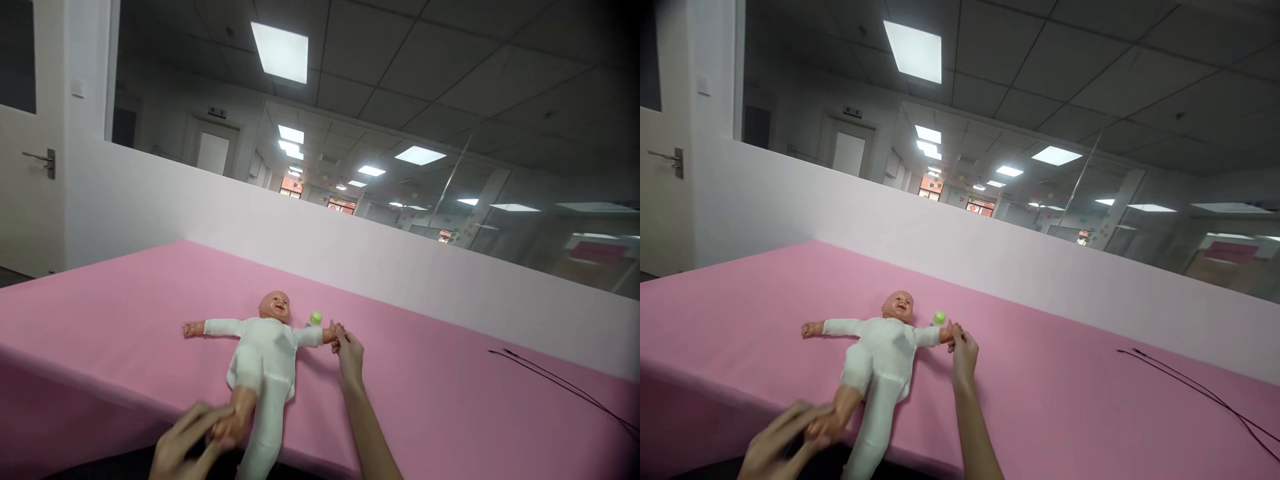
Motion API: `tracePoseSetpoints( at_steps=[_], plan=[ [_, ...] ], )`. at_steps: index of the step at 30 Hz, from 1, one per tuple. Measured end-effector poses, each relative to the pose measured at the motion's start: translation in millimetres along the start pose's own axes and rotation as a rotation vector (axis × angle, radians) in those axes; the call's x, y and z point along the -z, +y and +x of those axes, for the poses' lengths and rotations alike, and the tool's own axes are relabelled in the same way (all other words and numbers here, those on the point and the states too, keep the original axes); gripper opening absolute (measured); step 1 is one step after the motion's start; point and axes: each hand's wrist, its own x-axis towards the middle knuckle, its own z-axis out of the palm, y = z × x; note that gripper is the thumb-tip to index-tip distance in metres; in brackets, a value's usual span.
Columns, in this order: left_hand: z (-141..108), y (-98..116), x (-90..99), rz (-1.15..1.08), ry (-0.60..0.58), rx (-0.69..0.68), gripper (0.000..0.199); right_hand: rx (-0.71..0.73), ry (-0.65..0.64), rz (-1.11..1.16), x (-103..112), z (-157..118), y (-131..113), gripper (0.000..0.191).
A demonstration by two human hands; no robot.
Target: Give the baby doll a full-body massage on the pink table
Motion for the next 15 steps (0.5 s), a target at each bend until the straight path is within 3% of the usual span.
tracePoseSetpoints(
  at_steps=[2, 4, 7, 9, 11, 15],
  plan=[
    [38.9, -3.9, -19.6, -0.04, 0.036, 0.167, 0.028, 0.08, -0.146, -0.031, -29.8, -20.7, -15.5, 0.044],
    [68.5, -13.1, -42.8, -0.148, 0.048, 0.3, 0.042, 0.107, -0.296, -0.066, -55.4, -47.4, -14.5, 0.04],
    [83.8, -26.2, -65.3, -0.281, 0.032, 0.41, 0.056, 0.13, -0.35, -0.089, -73.9, -74.4, 2.4, 0.035],
    [75.7, -27.6, -63.8, -0.28, 0.025, 0.404, 0.056, 0.094, -0.319, -0.075, -70.4, -70.1, 9.7, 0.037],
    [56.9, -23.2, -50.4, -0.222, 0.017, 0.348, 0.048, 0.043, -0.257, -0.039, -57.0, -48.8, 10.2, 0.042],
    [2.5, -11.0, -16.1, -0.12, 0.01, 0.17, 0.026, -0.061, 0.002, 0.093, -17.3, 1.4, 17.8, 0.045]
  ],
)
